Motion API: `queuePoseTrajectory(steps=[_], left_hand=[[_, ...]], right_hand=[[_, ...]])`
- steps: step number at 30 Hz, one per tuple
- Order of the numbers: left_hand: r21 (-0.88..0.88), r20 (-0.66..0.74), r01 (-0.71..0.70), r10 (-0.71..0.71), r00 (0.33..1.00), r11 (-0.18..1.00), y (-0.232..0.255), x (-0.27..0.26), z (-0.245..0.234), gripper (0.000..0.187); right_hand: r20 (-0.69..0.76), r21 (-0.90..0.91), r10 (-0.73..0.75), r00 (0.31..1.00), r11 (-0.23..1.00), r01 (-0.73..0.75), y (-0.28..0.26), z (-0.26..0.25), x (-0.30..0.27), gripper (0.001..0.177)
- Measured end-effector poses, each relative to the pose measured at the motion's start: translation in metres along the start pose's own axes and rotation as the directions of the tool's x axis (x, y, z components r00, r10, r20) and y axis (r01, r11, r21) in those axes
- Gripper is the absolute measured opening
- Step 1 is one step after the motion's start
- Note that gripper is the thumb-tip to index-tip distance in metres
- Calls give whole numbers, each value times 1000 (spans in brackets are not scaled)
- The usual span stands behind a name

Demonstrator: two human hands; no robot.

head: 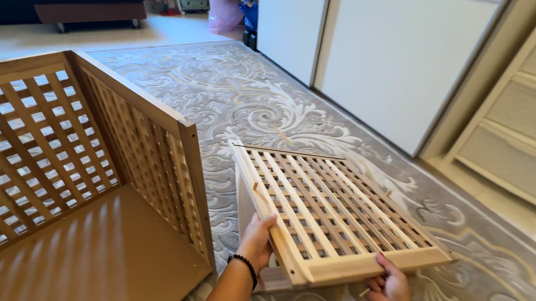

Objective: The person assembles a wooden lattice storage unit by connecting multiple flat panels. They use a screwdriver to tighten screws at the corners, joining the panels together to form a box-like structure.

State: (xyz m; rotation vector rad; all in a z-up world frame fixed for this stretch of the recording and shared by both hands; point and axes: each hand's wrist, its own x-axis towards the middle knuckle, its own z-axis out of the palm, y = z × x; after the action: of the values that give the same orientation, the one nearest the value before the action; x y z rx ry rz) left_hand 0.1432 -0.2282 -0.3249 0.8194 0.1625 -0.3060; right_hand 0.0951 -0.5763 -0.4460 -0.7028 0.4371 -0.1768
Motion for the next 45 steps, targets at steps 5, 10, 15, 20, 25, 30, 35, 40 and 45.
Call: queuePoseTrajectory(steps=[5,10,15,20,25,30,35,40,45], left_hand=[[217,86,73,-94,992,973,-38,2,-95,50],[267,-171,335,-298,939,904,-70,-33,-235,66],[187,-196,334,-298,934,924,-60,-69,-326,70],[102,-282,242,-205,937,965,-37,-116,-368,64],[132,-378,121,-63,924,984,-22,-173,-393,56],[290,-458,-30,167,873,957,-28,-237,-420,44],[816,-449,-327,879,160,476,0,-332,-418,29],[973,-143,-214,952,-270,85,107,-414,-342,78],[920,-257,-297,966,33,255,168,-423,-264,61]], right_hand=[[-67,-13,-31,997,999,30,65,26,49,18],[29,-80,-11,1000,997,13,99,43,38,23],[-38,-268,67,997,961,-75,91,55,21,31],[-345,-640,72,936,712,-290,82,49,19,36],[-385,-773,251,888,438,-459,75,38,26,52],[-20,-998,-91,996,-60,-26,74,77,18,59],[490,-869,-133,862,2,495,89,189,3,53],[685,-720,-75,725,88,689,113,309,-34,69],[676,-737,56,735,38,675,148,369,-60,63]])
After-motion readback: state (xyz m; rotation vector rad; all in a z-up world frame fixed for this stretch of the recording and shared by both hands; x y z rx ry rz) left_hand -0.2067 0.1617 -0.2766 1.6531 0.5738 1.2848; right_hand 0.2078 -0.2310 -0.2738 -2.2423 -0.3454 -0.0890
